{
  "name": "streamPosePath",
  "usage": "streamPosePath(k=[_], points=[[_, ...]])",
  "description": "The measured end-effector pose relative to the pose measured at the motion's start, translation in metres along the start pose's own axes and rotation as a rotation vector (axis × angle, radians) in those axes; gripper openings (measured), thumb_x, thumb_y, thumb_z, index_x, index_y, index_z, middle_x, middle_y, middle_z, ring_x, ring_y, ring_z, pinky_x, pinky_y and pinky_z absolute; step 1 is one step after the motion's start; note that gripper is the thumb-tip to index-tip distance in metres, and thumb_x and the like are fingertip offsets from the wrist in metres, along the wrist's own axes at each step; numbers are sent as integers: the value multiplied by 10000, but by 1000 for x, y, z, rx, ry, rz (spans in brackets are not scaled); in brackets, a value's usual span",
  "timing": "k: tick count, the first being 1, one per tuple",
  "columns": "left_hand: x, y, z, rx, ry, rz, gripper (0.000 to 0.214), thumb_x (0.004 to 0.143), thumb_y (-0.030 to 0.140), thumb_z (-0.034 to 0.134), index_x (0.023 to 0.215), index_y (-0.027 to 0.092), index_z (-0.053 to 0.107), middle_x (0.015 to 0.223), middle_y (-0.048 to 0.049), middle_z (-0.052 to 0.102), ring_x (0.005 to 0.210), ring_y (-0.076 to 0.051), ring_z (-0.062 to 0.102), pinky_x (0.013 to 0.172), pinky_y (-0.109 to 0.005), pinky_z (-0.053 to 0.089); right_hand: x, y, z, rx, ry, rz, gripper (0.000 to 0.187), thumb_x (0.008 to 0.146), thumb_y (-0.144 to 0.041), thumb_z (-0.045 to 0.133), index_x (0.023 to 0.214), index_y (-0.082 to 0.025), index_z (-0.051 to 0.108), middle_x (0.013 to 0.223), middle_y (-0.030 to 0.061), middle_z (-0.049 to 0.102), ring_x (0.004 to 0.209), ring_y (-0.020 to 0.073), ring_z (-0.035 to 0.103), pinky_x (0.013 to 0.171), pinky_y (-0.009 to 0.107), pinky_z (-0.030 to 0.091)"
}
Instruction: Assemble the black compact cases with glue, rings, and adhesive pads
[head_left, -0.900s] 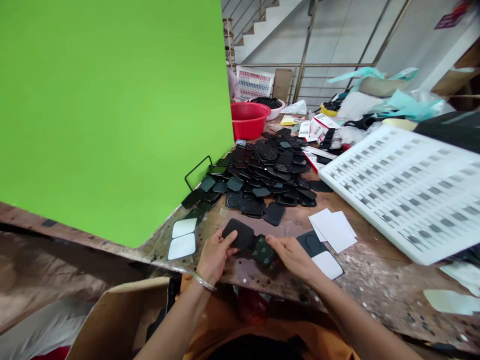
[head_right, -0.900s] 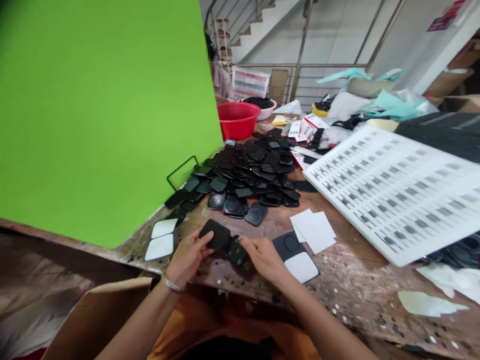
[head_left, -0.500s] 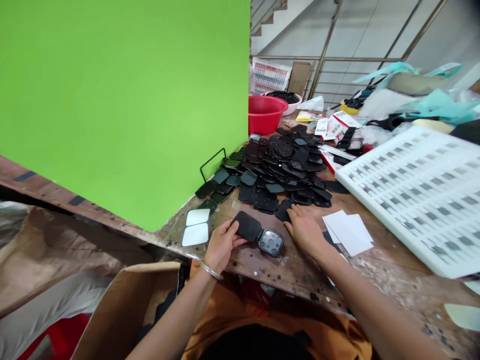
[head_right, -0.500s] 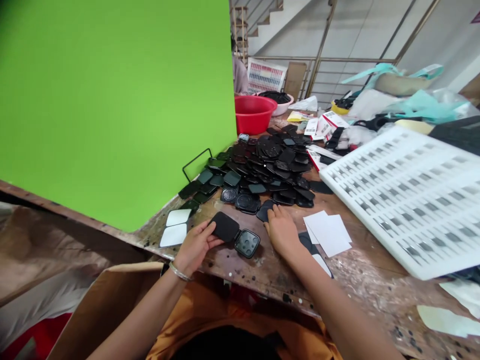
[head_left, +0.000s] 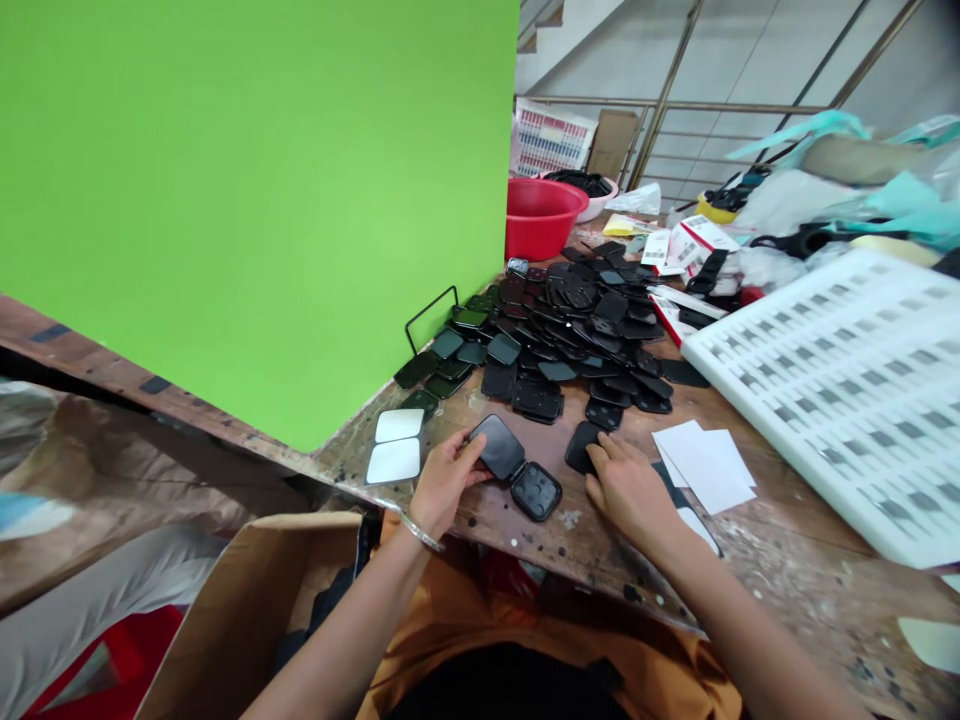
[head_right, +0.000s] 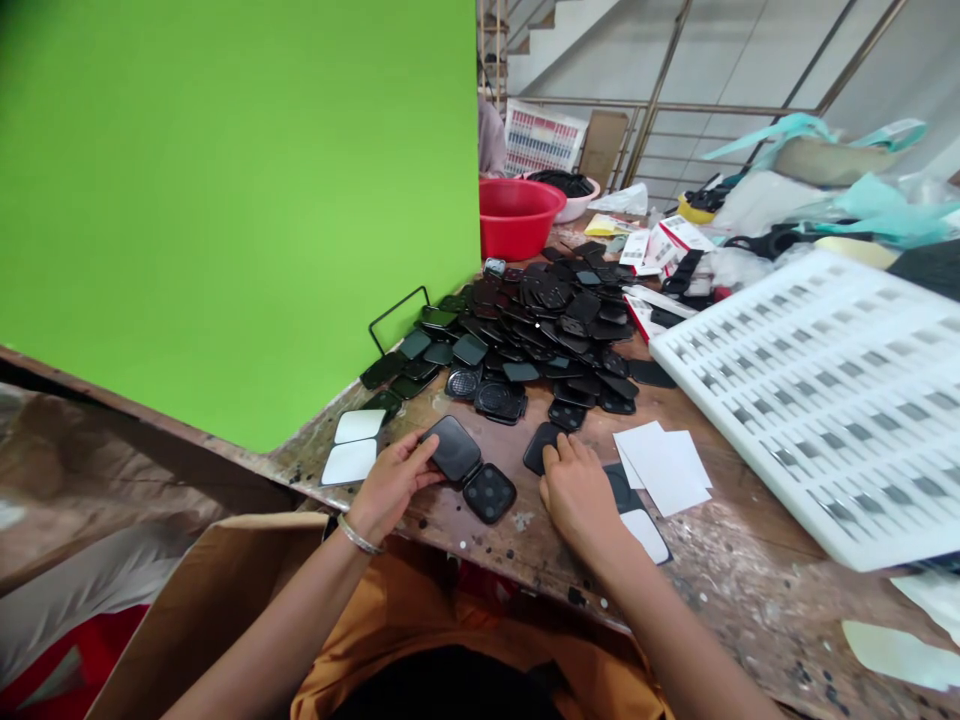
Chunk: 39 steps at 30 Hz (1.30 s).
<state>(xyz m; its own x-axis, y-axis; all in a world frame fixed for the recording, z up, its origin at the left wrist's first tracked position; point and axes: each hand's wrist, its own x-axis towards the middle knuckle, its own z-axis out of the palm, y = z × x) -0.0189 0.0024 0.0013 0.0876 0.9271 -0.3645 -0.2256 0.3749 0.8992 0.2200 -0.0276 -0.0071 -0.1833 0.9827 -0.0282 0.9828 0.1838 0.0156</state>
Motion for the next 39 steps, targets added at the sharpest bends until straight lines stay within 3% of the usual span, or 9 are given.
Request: streamPosePath(k=[11, 19, 22, 25, 28, 32, 36, 39], points=[[0, -1, 2, 113, -70, -7, 450, 783, 523, 632, 944, 105, 678, 818, -84, 703, 707, -166, 652, 692, -276, 544, -20, -6, 0, 11, -31, 3, 355, 842, -149, 494, 1169, -82, 616, 1336, 184, 517, 1234, 314, 467, 984, 397, 394], [14, -10, 4, 353, -40, 125, 385, 807, 502, 592, 951, 164, 707, 833, -56, 707, 772, -219, 648, 648, -274, 525, -25, -7, 6, 32, -9, 0, 379, 850, -121, 454, 1194, -72, 606, 1364, 197, 490, 1259, 329, 456, 994, 414, 400], [21, -11, 6, 455, -32, 191, 346, 806, 436, 614, 1036, 191, 692, 868, -57, 715, 819, -231, 656, 701, -284, 518, -26, -8, 7, 37, 8, 1, 377, 847, -113, 453, 1189, -69, 607, 1358, 204, 494, 1258, 329, 458, 996, 420, 398], [21, -9, 8, 544, -4, 243, 442, 794, 362, 638, 1206, 204, 609, 948, -73, 711, 892, -243, 654, 810, -326, 504, -30, -8, 10, 44, 32, 0, 363, 843, -109, 467, 1172, -71, 615, 1353, 203, 498, 1260, 317, 458, 1019, 412, 383], [11, -7, 13, 639, 57, 311, 560, 777, 301, 660, 1310, 206, 518, 1160, -109, 637, 1078, -271, 584, 968, -405, 432, -33, -7, 11, 83, 43, 7, 374, 839, -125, 497, 1195, -82, 603, 1355, 179, 501, 1259, 301, 456, 1035, 395, 376], [-17, -13, 29, 985, 136, 575, 529, 827, 288, 618, 1334, 241, 476, 1408, -122, 423, 1309, -304, 363, 1097, -510, 266, -31, -10, 8, 139, 135, 76, 396, 883, -279, 528, 1220, -76, 573, 1328, 187, 504, 1230, 304, 454, 1005, 397, 395], [-36, -34, 43, 1200, 1, 631, 674, 764, 395, 704, 1363, 252, 429, 1497, -146, 288, 1348, -361, 292, 1071, -551, 305, -21, -19, 3, 67, 182, 214, 514, 882, -468, 525, 1218, -79, 554, 1239, 227, 532, 1097, 355, 497, 874, 446, 425], [-38, -48, 46, 1292, -78, 601, 745, 685, 398, 772, 1334, 207, 462, 1483, -187, 320, 1341, -405, 312, 1049, -586, 330, -14, -26, 1, 17, 149, 233, 509, 835, -490, 592, 1138, -81, 583, 1187, 237, 547, 1011, 343, 521, 827, 422, 425]])
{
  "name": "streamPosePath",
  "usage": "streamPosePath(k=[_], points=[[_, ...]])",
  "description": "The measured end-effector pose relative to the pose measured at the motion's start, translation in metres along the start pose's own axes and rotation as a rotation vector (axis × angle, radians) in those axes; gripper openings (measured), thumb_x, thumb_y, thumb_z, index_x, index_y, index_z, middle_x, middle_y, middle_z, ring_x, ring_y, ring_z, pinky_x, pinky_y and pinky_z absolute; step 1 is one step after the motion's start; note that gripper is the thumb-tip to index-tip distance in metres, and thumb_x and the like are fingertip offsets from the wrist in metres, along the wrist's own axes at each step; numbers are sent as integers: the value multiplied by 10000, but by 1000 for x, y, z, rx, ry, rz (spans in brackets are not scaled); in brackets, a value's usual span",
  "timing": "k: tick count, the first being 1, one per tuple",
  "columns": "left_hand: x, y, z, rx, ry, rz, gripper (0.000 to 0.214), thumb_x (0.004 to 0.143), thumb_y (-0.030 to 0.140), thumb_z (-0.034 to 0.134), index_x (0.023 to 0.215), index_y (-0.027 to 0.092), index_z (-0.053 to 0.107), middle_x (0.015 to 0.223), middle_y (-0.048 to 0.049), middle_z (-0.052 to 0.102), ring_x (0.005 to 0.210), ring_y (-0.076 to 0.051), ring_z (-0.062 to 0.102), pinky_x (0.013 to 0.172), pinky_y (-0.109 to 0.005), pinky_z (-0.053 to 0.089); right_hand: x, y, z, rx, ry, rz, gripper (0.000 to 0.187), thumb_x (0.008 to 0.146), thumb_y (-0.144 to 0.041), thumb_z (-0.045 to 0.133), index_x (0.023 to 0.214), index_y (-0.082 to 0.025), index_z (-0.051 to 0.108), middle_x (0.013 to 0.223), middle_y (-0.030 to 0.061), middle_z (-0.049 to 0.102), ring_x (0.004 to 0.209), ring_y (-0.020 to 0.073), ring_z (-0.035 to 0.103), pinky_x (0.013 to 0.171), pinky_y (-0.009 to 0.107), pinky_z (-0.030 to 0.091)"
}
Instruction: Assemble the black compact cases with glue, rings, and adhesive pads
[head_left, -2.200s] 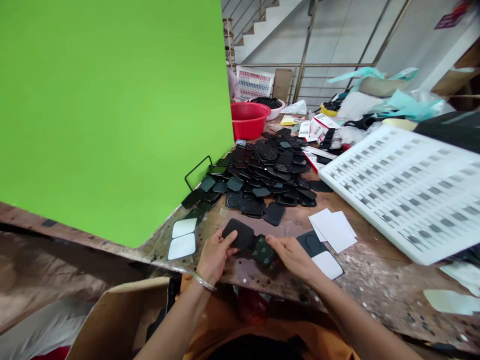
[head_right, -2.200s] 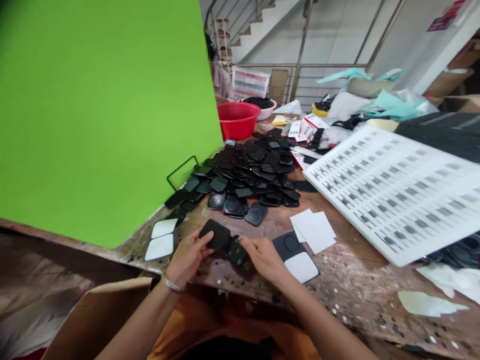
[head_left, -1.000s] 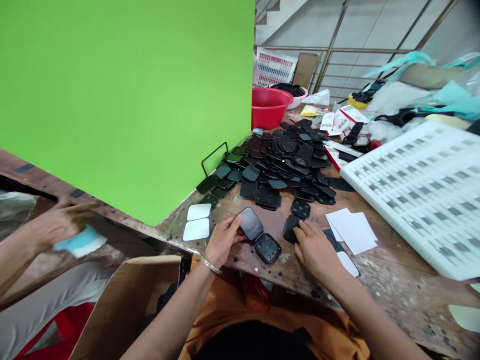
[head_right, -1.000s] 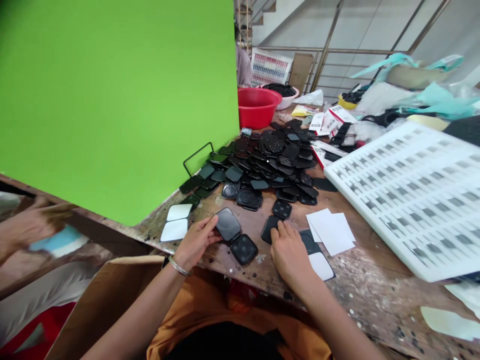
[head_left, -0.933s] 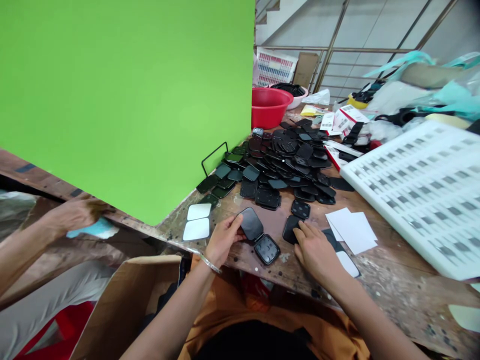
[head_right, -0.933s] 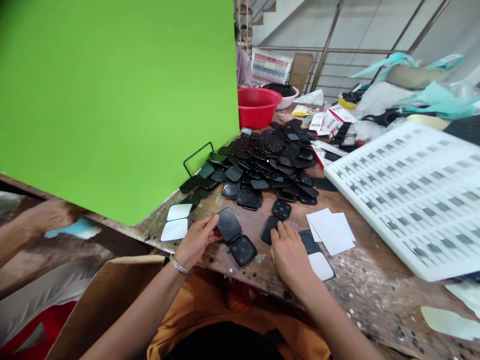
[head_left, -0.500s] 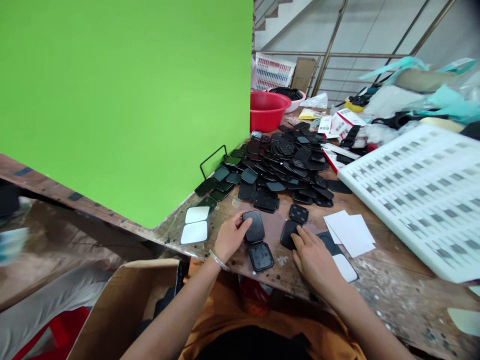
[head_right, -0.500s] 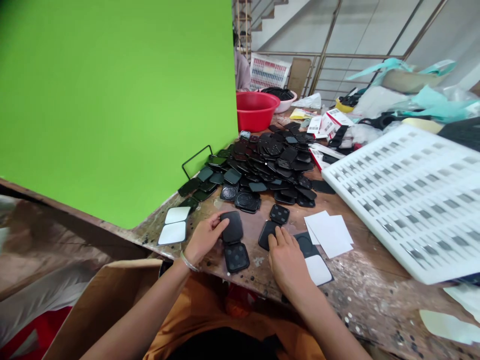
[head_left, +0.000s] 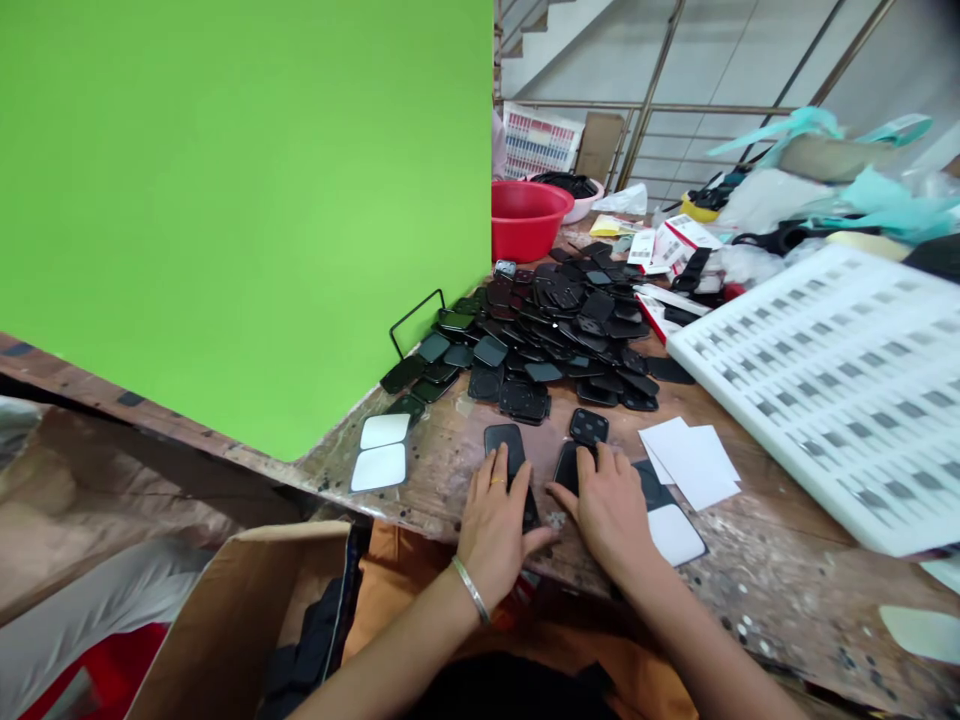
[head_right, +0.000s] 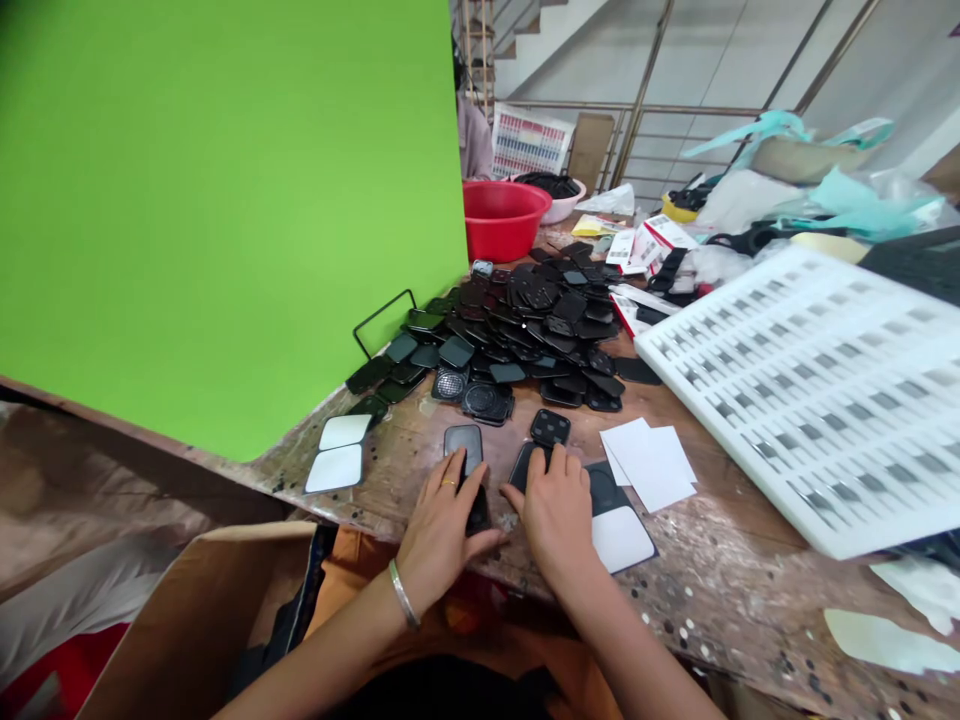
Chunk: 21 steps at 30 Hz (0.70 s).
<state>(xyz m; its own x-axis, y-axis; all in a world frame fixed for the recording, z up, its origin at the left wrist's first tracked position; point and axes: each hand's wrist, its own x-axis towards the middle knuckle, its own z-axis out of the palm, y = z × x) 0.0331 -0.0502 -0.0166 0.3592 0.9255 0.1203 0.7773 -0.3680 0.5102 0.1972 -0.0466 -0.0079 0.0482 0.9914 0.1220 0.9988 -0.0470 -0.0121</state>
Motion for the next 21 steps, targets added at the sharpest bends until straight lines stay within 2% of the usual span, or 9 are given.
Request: streamPosePath(k=[3, 6, 9, 11, 13, 15, 18, 21], points=[[1, -4, -3, -34, -26, 6, 653, 721, 232, 723, 1326, 198, 479, 1468, -179, 369, 1353, -373, 329, 1069, -566, 333, 2, -5, -3, -22, -44, 27, 441, 831, -439, 600, 1092, -84, 596, 1180, 237, 550, 949, 320, 538, 794, 394, 429], [5, -10, -23, -239, 33, -42, 538, 789, 144, 599, 1312, 234, 512, 1403, -118, 482, 1306, -302, 432, 1099, -483, 342, 2, -5, -8, 5, -106, 41, 502, 824, -376, 582, 1215, -63, 539, 1173, 234, 551, 920, 312, 543, 783, 383, 432], [11, -18, -47, -588, 142, -257, 350, 859, 273, 550, 1205, 247, 597, 1212, -83, 633, 1015, -266, 653, 952, -416, 502, 1, -1, -10, 60, -127, 28, 599, 794, -323, 574, 1313, -47, 463, 1212, 229, 523, 942, 322, 528, 806, 394, 426], [14, -26, -57, -885, 164, -431, 319, 821, 347, 614, 1108, 208, 629, 1103, -83, 662, 811, -233, 691, 777, -382, 583, 0, 3, -9, 113, -117, 28, 628, 772, -294, 572, 1340, -64, 435, 1230, 212, 509, 970, 322, 515, 815, 392, 425], [15, -35, -61, -1170, 139, -571, 339, 758, 337, 691, 1045, 170, 624, 1038, -84, 667, 746, -208, 682, 702, -368, 603, -2, 5, -8, 162, -112, 28, 625, 761, -263, 556, 1342, -71, 427, 1221, 197, 513, 994, 315, 506, 821, 383, 425], [15, -43, -61, -1333, 108, -664, 365, 716, 287, 731, 1031, 147, 609, 992, -89, 673, 755, -202, 681, 710, -370, 607, -3, 6, -7, 169, -128, 19, 601, 759, -238, 529, 1322, -48, 445, 1211, 206, 518, 1008, 316, 500, 830, 388, 423], [12, -50, -57, -1361, 86, -725, 384, 694, 231, 737, 1030, 117, 593, 936, -111, 680, 750, -217, 691, 711, -377, 610, -4, 5, -6, 114, -169, -6, 556, 755, -230, 511, 1273, -29, 505, 1226, 231, 506, 1012, 340, 493, 830, 414, 422], [10, -54, -52, -1315, 128, -735, 350, 690, 212, 726, 1000, 115, 594, 901, -100, 671, 710, -218, 693, 685, -398, 616, -6, 3, -4, 65, -176, -22, 536, 760, -238, 516, 1261, -51, 536, 1264, 239, 481, 1015, 353, 493, 820, 426, 425]])
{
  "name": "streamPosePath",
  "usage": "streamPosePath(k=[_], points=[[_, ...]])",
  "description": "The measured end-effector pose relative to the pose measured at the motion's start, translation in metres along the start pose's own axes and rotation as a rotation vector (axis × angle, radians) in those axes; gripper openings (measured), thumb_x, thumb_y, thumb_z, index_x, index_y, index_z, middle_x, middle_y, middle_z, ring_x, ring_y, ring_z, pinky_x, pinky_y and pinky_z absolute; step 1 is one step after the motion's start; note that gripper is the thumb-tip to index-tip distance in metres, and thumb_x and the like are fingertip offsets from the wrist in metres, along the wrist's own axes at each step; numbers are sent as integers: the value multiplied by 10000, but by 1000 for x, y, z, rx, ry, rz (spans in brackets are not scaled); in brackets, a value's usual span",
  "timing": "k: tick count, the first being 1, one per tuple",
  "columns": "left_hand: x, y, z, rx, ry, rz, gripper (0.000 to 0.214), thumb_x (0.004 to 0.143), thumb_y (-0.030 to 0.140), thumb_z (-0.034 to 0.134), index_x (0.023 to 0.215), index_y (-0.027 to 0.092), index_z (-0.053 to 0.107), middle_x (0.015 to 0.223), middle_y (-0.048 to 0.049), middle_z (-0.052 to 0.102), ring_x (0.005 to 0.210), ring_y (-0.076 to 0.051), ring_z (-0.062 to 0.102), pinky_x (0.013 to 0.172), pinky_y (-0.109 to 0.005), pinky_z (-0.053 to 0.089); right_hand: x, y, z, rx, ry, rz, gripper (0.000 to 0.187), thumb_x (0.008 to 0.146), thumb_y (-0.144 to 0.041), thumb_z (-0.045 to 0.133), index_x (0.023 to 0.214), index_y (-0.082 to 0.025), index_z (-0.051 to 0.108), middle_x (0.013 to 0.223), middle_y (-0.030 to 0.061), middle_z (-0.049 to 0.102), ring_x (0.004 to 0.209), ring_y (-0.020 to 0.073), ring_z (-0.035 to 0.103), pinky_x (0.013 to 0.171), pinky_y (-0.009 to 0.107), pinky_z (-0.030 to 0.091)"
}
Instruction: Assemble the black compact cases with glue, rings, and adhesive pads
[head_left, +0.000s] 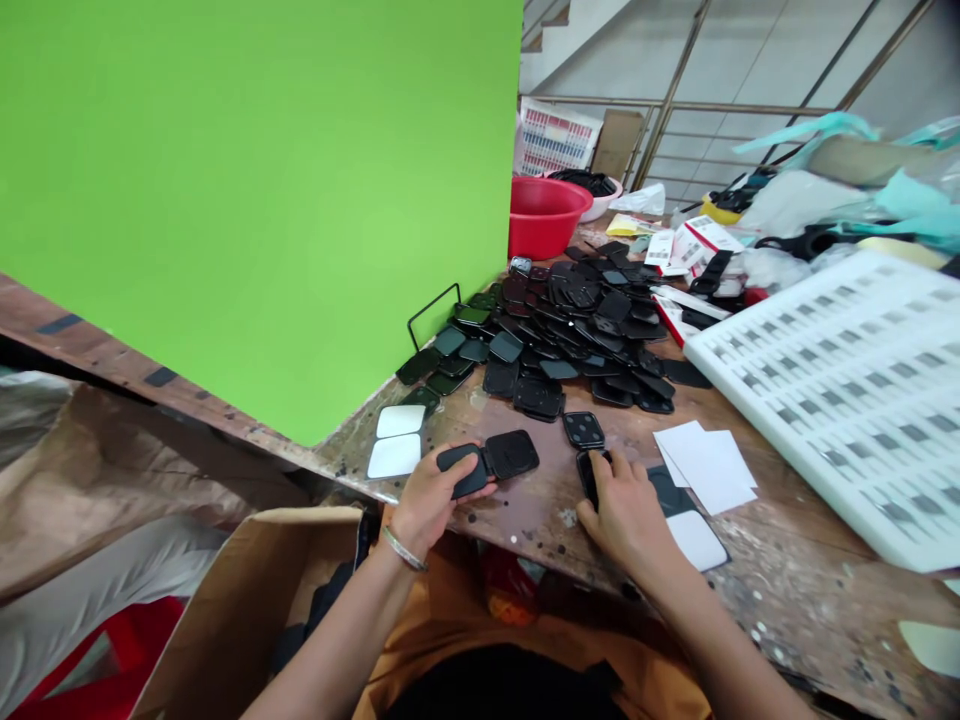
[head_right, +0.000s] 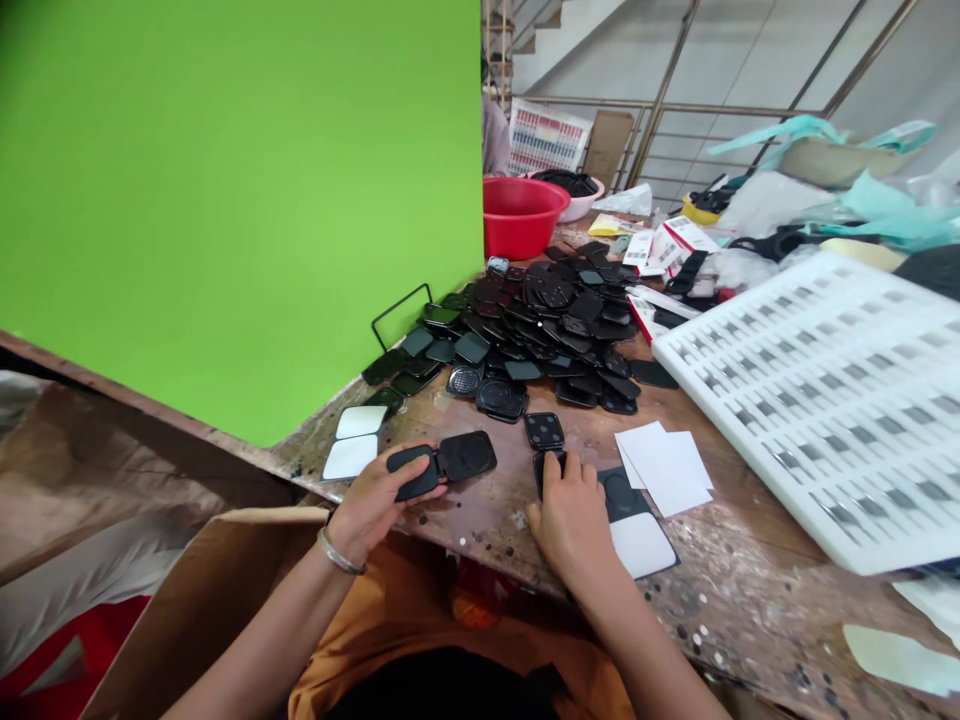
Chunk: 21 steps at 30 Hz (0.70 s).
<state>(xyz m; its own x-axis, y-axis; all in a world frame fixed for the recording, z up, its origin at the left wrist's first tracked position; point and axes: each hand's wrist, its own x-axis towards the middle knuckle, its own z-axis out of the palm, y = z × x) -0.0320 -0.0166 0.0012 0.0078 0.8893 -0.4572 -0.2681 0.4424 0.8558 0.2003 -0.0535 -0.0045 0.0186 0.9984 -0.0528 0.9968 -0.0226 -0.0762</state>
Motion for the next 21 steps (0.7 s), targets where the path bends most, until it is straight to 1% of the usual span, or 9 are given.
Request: streamPosePath(k=[4, 8, 11, 13, 15, 17, 18, 19, 21], points=[[1, -9, 0, 63, 79, 85, 280, 702, 216, 709, 949, 137, 603, 841, -51, 640, 631, -190, 677, 627, -406, 617, -3, -2, 2, -28, 7, 6, 561, 772, -245, 514, 1301, -56, 519, 1289, 245, 472, 1040, 366, 496, 824, 439, 427], [2, -13, -1, 160, 75, 132, 283, 741, 271, 681, 978, 141, 596, 864, -60, 638, 649, -201, 679, 670, -442, 606, -2, 1, -1, 22, 6, -4, 569, 767, -214, 505, 1308, -38, 511, 1285, 240, 505, 1039, 353, 533, 846, 415, 428], [-2, -12, -3, 261, 77, 189, 362, 759, 315, 679, 1067, 160, 569, 1005, -93, 638, 823, -235, 683, 809, -466, 567, 1, 8, -9, 109, -32, 56, 536, 789, -140, 434, 1309, -27, 496, 1035, 211, 651, 873, 296, 622, 771, 371, 451], [-7, -10, -3, 375, 74, 263, 460, 762, 316, 688, 1169, 178, 525, 1124, -110, 615, 1006, -259, 637, 936, -481, 499, 4, 16, -15, 166, -42, 132, 502, 805, -112, 386, 1284, -50, 522, 837, 161, 684, 745, 275, 641, 711, 361, 454], [-11, -5, -3, 623, 114, 439, 521, 788, 301, 667, 1260, 189, 475, 1266, -132, 547, 1188, -280, 532, 1044, -506, 399, 6, 27, -20, 273, 14, 171, 465, 809, -115, 376, 1228, -88, 574, 826, 136, 691, 760, 264, 648, 731, 357, 455], [-12, -1, -5, 935, 160, 703, 429, 852, 275, 590, 1262, 195, 494, 1409, -131, 427, 1335, -287, 375, 1115, -512, 303, 7, 41, -23, 445, 91, 161, 425, 811, -148, 386, 1166, -133, 619, 938, 110, 696, 865, 245, 646, 800, 344, 452], [-10, 1, -6, 1069, 144, 826, 349, 882, 255, 543, 1226, 196, 535, 1443, -114, 394, 1381, -279, 298, 1137, -501, 272, 8, 48, -23, 536, 107, 153, 403, 814, -178, 395, 1136, -149, 636, 981, 94, 694, 903, 236, 639, 827, 339, 449], [-7, 3, -8, 1160, 92, 917, 287, 905, 232, 501, 1180, 195, 576, 1448, -95, 399, 1404, -266, 249, 1149, -481, 263, 9, 55, -24, 622, 102, 146, 385, 816, -214, 405, 1108, -161, 650, 1002, 80, 692, 919, 229, 633, 840, 337, 447], [3, 4, -11, 1291, -91, 1008, 274, 933, 189, 432, 1138, 192, 615, 1397, -72, 480, 1395, -232, 278, 1137, -432, 310, 12, 66, -24, 775, 40, 137, 371, 809, -282, 425, 1061, -169, 671, 989, 62, 694, 895, 220, 628, 828, 335, 453]])
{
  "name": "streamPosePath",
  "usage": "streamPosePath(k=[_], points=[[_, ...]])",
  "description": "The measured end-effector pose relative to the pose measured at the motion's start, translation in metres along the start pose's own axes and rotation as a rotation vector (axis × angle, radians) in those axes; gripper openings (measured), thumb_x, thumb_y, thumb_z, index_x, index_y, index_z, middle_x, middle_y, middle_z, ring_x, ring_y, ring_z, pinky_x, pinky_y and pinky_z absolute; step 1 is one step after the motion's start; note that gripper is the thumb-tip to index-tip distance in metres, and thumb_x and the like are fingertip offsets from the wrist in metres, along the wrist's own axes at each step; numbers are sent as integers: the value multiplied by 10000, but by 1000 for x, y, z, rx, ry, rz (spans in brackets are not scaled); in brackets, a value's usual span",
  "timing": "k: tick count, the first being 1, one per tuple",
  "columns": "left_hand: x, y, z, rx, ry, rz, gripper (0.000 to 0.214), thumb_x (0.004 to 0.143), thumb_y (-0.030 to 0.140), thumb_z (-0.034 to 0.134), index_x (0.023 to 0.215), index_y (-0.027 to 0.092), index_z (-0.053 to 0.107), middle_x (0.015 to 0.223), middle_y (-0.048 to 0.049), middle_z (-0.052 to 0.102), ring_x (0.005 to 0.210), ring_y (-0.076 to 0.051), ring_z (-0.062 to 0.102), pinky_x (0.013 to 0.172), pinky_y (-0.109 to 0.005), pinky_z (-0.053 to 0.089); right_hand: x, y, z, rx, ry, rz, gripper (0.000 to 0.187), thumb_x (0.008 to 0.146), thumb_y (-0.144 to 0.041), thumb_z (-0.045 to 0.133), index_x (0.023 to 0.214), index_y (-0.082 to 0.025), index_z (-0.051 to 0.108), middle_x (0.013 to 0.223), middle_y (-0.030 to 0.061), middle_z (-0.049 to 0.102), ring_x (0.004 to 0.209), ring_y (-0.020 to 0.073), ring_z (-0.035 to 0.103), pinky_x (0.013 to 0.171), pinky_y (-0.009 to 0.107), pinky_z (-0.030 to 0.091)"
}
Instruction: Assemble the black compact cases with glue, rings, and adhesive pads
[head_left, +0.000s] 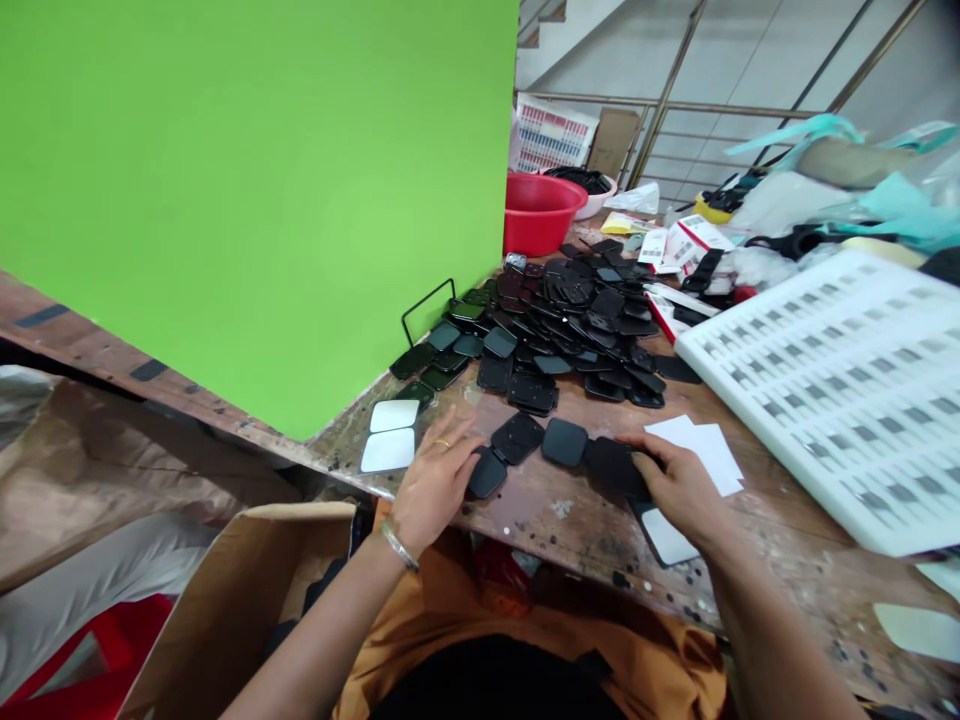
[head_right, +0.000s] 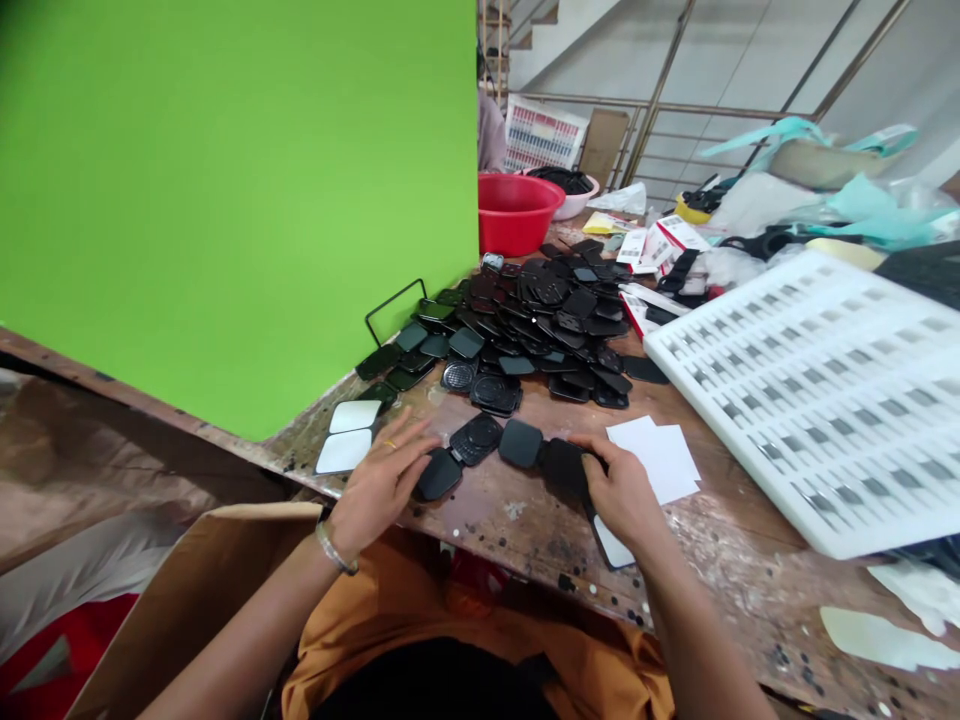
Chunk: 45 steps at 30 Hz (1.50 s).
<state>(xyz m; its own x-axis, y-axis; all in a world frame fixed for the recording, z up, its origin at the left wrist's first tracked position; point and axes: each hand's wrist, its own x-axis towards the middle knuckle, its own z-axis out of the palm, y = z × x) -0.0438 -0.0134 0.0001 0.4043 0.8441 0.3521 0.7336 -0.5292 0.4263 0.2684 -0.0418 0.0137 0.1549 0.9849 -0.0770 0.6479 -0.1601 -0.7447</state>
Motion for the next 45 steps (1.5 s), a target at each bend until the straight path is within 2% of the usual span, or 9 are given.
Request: streamPosePath(k=[2, 5, 9, 12, 15, 21, 27, 38, 45], points=[[3, -8, 6, 41, -119, 96, 291, 938, 173, 426, 1158, 194, 617, 1312, -60, 566, 1317, -205, 407, 1095, -382, 380, 5, 3, -4, 115, -94, 48, 376, 797, -324, 436, 1038, -172, 682, 927, 50, 702, 826, 210, 627, 768, 327, 467], [1, -5, 16, 105, -176, 111, 306, 927, 191, 476, 1212, 191, 587, 1230, -67, 617, 1160, -198, 541, 1041, -377, 429, 12, -1, -4, 180, -268, 67, 360, 793, -316, 429, 989, -182, 700, 866, 34, 709, 748, 195, 625, 685, 304, 473], [-10, 25, 23, 249, -113, -51, 329, 912, 258, 512, 1225, 175, 575, 1119, -104, 626, 1050, -268, 563, 956, -471, 460, 28, -17, 13, 29, -422, -185, 344, 774, -181, 409, 889, -198, 733, 886, 26, 712, 823, 193, 639, 737, 297, 483], [-13, 42, 22, 319, -89, -125, 325, 894, 298, 540, 1193, 181, 592, 1143, -122, 595, 1073, -307, 536, 917, -485, 472, 40, -29, 33, -136, -334, -378, 361, 751, -93, 412, 855, -196, 743, 904, 45, 706, 865, 196, 635, 808, 314, 486], [-8, 46, 21, 326, -79, -124, 276, 885, 270, 549, 1135, 170, 607, 1287, -143, 523, 1209, -328, 462, 991, -494, 431, 40, -33, 55, -212, -193, -442, 345, 789, -104, 446, 996, -139, 720, 1108, 127, 637, 1064, 247, 562, 952, 380, 433], [16, 36, 36, 201, -113, 51, 368, 938, 143, 387, 1290, 151, 498, 1478, -112, 375, 1411, -232, 248, 1129, -428, 313, -7, -18, 98, -478, 127, -471, 501, 889, -241, 471, 1309, 31, 479, 1397, 255, 409, 1335, 334, 323, 1091, 482, 302], [26, 29, 53, 181, -215, 37, 454, 958, 298, 403, 1387, 148, 407, 1501, -112, 339, 1410, -245, 251, 1130, -449, 299, -24, -11, 112, -659, 128, -470, 550, 952, -326, 392, 1405, -14, 368, 1496, 190, 289, 1406, 304, 215, 1126, 504, 216], [18, 27, 50, 174, -237, 66, 466, 955, 311, 379, 1404, 186, 392, 1519, -74, 313, 1413, -244, 239, 1144, -480, 234, -18, -16, 115, -638, 59, -426, 574, 926, -332, 399, 1401, -10, 376, 1489, 206, 288, 1398, 324, 234, 1119, 513, 211], [19, 22, 46, 175, -285, 87, 457, 962, 292, 367, 1405, 184, 385, 1517, -83, 317, 1416, -240, 232, 1146, -486, 235, -17, -25, 124, -623, 88, -386, 584, 926, -351, 400, 1390, 2, 389, 1485, 223, 290, 1395, 333, 233, 1121, 527, 195]])
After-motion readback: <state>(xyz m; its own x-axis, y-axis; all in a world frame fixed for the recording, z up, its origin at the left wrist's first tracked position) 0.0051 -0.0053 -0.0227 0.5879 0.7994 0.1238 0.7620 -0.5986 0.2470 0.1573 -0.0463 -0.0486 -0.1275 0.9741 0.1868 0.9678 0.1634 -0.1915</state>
